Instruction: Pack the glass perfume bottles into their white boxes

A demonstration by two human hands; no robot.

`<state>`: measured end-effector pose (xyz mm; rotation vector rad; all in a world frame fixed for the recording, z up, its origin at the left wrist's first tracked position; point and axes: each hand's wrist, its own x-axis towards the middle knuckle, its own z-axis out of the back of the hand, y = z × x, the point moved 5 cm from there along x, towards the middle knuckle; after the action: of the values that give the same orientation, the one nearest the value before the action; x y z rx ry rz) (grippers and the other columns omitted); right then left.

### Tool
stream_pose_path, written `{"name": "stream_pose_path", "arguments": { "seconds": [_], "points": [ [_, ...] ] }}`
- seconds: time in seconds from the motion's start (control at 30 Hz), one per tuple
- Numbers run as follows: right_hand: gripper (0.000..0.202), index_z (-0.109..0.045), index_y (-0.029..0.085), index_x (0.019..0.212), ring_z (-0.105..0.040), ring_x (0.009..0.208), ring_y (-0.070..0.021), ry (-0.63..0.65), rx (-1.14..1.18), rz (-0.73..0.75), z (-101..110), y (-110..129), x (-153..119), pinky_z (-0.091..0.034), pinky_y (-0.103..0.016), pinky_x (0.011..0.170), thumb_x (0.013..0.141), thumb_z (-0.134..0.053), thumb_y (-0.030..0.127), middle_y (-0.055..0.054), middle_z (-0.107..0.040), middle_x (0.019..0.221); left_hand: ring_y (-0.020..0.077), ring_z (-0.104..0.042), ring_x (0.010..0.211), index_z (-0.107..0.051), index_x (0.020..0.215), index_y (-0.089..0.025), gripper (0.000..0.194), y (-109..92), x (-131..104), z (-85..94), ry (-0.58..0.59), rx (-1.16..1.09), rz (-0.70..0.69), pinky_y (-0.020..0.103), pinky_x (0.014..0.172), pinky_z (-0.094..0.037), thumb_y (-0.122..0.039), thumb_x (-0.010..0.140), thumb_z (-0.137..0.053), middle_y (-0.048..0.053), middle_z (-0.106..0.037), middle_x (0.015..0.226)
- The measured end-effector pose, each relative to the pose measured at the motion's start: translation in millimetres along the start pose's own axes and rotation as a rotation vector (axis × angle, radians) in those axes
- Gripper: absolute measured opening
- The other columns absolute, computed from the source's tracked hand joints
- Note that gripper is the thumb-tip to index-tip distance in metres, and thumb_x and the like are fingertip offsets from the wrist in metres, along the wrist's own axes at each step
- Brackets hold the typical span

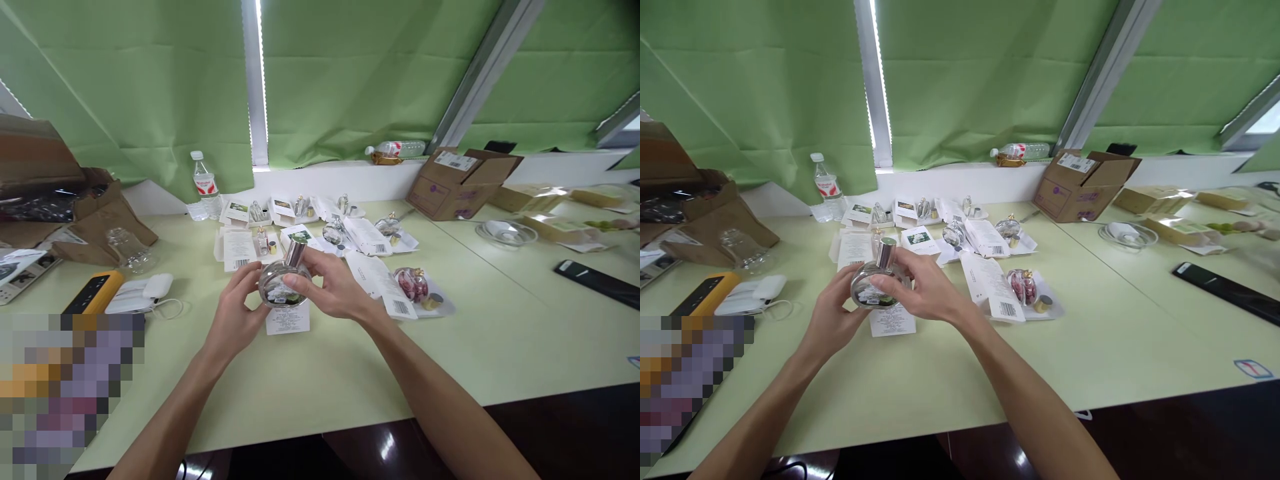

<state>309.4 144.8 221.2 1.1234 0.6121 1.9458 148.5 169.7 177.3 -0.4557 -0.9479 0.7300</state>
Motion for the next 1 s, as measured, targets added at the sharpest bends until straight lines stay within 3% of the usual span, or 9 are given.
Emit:
{"name": "stream_pose_path", "arguments": {
  "seconds": [0.17, 0.3, 0.43, 0.53, 0.87, 1.0],
  "points": [
    [0.027, -0.060, 0.022, 0.104, -0.057, 0.080, -0.0165, -0.045, 0.106, -0.060, 0.9, -1.4, 0.2, -0.048, -0.030, 0.069, 0.093, -0.053, 0.045, -0.004, -0.064, 0.095, 0.0221, -0.060, 0.110, -0.066, 0.100, -0.022, 0.015, -4.4, -1.4, 1.3, 0.000, 0.067, -0.064, 0.036, 0.091, -0.053, -0.019, 0.086, -0.061, 0.006, -0.059, 0.121],
    [0.033, -0.057, 0.022, 0.114, -0.061, 0.090, -0.0196, -0.154, 0.248, -0.089, 5.5, -2.7, 1.7, -0.051, -0.035, 0.078, 0.094, -0.050, 0.048, -0.006, -0.065, 0.105, 0.0198, -0.063, 0.101, -0.066, 0.094, -0.022, 0.007, -4.6, -1.7, 2.1, -0.013, 0.077, -0.097, 0.035, 0.087, -0.054, -0.024, 0.087, -0.063, 0.006, -0.059, 0.119],
    [0.027, -0.058, 0.022, 0.112, -0.060, 0.104, -0.0210, -0.316, 0.304, -0.003, 15.7, -1.3, 4.5, -0.049, -0.037, 0.090, 0.095, -0.052, 0.042, -0.006, -0.064, 0.111, 0.0192, -0.063, 0.101, -0.067, 0.095, -0.023, 0.008, -7.1, -2.0, 1.9, -0.018, 0.108, -0.125, 0.032, 0.084, -0.054, -0.025, 0.087, -0.064, 0.005, -0.058, 0.118],
    [0.023, -0.060, 0.023, 0.109, -0.059, 0.103, -0.0210, -0.374, 0.277, 0.023, 20.1, -3.3, 5.3, -0.048, -0.038, 0.090, 0.093, -0.055, 0.039, -0.005, -0.064, 0.106, 0.0191, -0.063, 0.100, -0.067, 0.095, -0.023, 0.008, -9.4, -2.7, 1.5, -0.020, 0.122, -0.157, 0.032, 0.084, -0.054, -0.025, 0.087, -0.064, 0.005, -0.058, 0.118],
    [0.022, -0.065, 0.024, 0.100, -0.061, 0.088, -0.0209, -0.170, -0.055, -0.029, 11.6, 1.8, 1.4, -0.047, -0.036, 0.080, 0.089, -0.062, 0.042, -0.003, -0.067, 0.095, 0.0189, -0.067, 0.093, -0.068, 0.097, -0.025, 0.011, -3.9, -4.2, 1.8, -0.028, 0.114, -0.149, 0.034, 0.084, -0.055, -0.027, 0.087, -0.064, 0.005, -0.057, 0.124],
    [0.021, -0.065, 0.025, 0.103, -0.059, 0.089, -0.0205, -0.169, -0.087, 0.021, 14.5, 3.6, 1.7, -0.046, -0.035, 0.079, 0.089, -0.063, 0.039, -0.004, -0.066, 0.100, 0.0194, -0.068, 0.094, -0.067, 0.095, -0.024, 0.010, -2.4, -4.5, 2.2, -0.047, 0.161, -0.164, 0.035, 0.086, -0.056, -0.028, 0.086, -0.065, 0.006, -0.058, 0.123]
  ]
}}
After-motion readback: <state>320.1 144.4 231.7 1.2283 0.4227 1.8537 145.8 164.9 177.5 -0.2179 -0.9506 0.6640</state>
